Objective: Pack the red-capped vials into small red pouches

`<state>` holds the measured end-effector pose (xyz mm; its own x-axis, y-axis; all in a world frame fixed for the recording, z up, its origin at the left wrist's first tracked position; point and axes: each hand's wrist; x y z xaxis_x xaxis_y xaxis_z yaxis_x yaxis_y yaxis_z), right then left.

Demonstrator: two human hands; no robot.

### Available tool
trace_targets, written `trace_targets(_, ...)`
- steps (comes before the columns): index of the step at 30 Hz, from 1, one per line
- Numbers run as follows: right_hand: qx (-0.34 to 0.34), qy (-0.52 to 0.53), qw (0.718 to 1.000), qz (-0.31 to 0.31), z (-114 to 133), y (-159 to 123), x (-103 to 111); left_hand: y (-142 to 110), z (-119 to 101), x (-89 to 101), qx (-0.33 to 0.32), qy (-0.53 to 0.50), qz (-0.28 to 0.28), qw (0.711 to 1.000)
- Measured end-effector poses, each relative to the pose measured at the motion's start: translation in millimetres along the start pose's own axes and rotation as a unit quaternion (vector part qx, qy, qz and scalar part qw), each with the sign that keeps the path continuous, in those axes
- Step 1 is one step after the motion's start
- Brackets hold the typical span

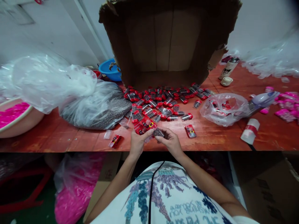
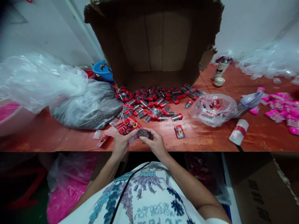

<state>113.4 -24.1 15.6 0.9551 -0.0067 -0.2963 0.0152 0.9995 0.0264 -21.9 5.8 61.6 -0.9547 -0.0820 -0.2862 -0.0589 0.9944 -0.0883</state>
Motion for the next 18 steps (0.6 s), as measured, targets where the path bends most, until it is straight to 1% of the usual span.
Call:
trace_targets(2, -0.016, 0.023, 1.000, 0.000, -0.1, -0.9, 1.9, -0.5, 0.6, 0.5, 0.011, -0.001, 0.025, 1.000)
trace_targets(4, -0.005, 0.010, 1.000, -0.006, 0.1, -2.1, 2.9, -0.6, 2.9, 0.7, 0.020, -0.006, 0.035, 0.999)
trace_targets(6, 0.026, -0.036, 0.999, -0.013, 0.5, -4.0, 3.2, -0.6, 6.5, 0.6, 0.026, -0.010, 0.024, 0.999)
trace_targets(8, 0.061, -0.094, 0.994, -0.017, 0.6, -6.4, 3.3, -0.5, 10.1, 0.6, 0.037, -0.014, 0.002, 0.999)
trace_targets(10, 0.077, -0.131, 0.988, -0.017, -0.4, -8.8, 4.0, -0.6, 12.5, 1.4, 0.051, -0.011, -0.006, 0.999)
trace_targets(12, 0.058, -0.120, 0.991, -0.013, -2.4, -10.5, 5.0, -0.6, 13.6, 2.8, 0.069, -0.003, 0.016, 0.997)
trace_targets(15, 0.004, -0.065, 0.998, -0.005, -5.9, -11.2, 6.5, -1.0, 14.7, 4.7, 0.086, 0.004, 0.049, 0.995)
trace_targets(18, -0.011, -0.046, 0.999, -0.014, -8.6, -10.2, 8.3, -2.6, 17.3, 4.4, 0.098, -0.001, 0.049, 0.994)
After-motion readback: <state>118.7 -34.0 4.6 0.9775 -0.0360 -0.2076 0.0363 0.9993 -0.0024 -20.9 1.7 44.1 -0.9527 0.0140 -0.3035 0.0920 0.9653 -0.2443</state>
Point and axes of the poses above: each hand's wrist, its own y-axis towards the middle knuckle, its own x-axis out of the back of the hand, z = x × y, and after that the axes turned 1 degree about x, right-handed
